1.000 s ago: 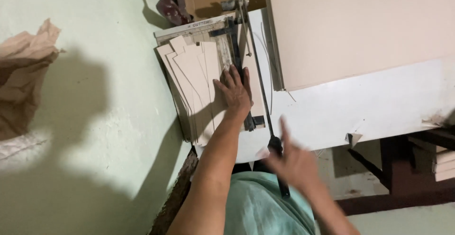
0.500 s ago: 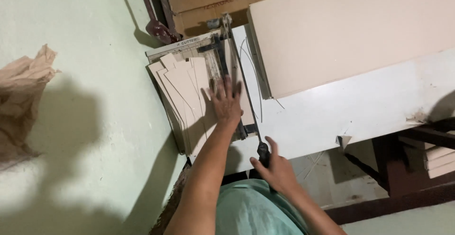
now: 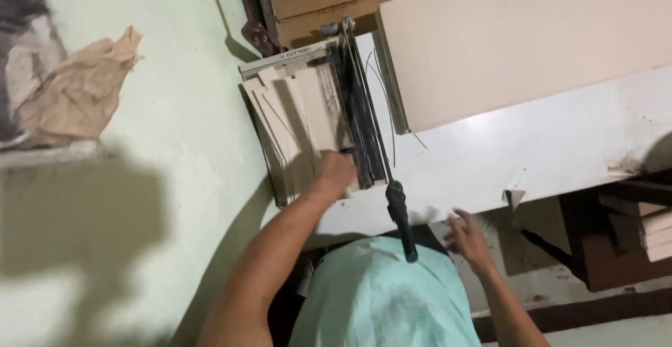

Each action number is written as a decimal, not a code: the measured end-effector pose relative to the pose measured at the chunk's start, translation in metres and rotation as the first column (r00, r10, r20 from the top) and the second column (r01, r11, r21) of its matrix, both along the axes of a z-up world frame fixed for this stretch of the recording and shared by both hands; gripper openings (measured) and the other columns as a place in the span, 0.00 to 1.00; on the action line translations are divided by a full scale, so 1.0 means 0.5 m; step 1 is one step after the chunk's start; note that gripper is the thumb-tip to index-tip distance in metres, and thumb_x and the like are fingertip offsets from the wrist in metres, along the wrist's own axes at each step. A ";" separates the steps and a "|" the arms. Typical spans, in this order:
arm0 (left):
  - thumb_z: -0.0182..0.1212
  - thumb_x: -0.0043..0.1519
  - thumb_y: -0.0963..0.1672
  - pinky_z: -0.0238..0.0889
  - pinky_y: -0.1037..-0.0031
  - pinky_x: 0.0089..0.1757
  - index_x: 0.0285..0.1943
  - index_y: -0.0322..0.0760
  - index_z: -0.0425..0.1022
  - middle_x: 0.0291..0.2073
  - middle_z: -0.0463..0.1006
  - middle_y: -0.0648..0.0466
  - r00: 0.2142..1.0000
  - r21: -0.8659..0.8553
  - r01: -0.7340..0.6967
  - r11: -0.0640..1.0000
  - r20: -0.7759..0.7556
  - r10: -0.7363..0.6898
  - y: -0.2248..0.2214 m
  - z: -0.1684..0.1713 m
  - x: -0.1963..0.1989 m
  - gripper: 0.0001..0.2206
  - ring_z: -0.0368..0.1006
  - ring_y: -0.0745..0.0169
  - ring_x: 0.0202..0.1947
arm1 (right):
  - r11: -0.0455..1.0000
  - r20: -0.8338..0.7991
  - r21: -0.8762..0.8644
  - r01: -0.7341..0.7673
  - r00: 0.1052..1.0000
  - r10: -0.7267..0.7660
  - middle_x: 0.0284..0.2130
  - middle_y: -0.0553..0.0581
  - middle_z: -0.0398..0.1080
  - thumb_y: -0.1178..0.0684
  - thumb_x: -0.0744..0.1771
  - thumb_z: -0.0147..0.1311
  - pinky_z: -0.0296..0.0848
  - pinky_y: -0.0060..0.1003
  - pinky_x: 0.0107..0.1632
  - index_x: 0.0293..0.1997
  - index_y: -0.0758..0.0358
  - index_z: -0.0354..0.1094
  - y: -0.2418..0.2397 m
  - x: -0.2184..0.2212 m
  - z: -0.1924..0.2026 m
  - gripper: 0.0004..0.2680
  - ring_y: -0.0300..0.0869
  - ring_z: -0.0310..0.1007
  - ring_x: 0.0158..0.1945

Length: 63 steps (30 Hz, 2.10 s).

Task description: Using a manual paper cutter to cut cardboard sheets into smaller strips.

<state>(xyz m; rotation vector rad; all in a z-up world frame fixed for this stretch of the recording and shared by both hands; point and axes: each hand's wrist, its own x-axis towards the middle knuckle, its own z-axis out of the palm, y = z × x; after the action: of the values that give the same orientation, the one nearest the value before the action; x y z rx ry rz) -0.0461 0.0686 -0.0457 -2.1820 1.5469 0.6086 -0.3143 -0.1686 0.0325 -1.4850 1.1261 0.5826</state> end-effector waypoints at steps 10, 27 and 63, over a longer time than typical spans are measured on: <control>0.47 0.64 0.40 0.62 0.56 0.50 0.64 0.41 0.70 0.63 0.65 0.45 0.854 0.083 -0.513 0.854 -0.052 0.518 0.106 0.110 0.060 0.18 0.61 0.47 0.61 | 0.941 -0.291 -0.122 0.316 0.895 -0.338 0.46 0.78 0.72 0.38 0.70 0.44 0.70 0.53 0.38 0.70 0.68 0.58 0.028 -0.387 -0.142 0.24 0.64 0.74 0.41; 0.69 0.49 0.64 0.20 0.24 0.61 0.79 0.53 0.14 0.76 0.12 0.45 0.001 0.006 -1.000 0.001 0.032 1.000 -0.022 0.063 0.148 0.64 0.11 0.26 0.74 | 0.961 -0.356 -0.164 0.223 0.895 -0.269 0.46 0.78 0.74 0.39 0.70 0.48 0.72 0.56 0.44 0.73 0.62 0.57 -0.117 -0.240 0.022 0.24 0.64 0.75 0.45; 0.63 0.61 0.50 0.67 0.49 0.48 0.65 0.41 0.58 0.65 0.69 0.46 -0.328 -0.313 -0.804 -0.505 -0.475 0.816 0.140 0.063 0.115 0.26 0.69 0.42 0.59 | 0.985 -0.166 -0.119 0.122 0.976 -0.141 0.40 0.76 0.74 0.45 0.70 0.50 0.75 0.52 0.42 0.69 0.67 0.61 -0.204 -0.055 0.014 0.21 0.60 0.75 0.40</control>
<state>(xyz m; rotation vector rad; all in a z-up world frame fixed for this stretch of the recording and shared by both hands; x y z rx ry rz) 0.0115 0.1388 -0.0141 -3.5531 -1.1766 0.3814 -0.3419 -0.2707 0.0398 -1.4594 1.4003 0.5749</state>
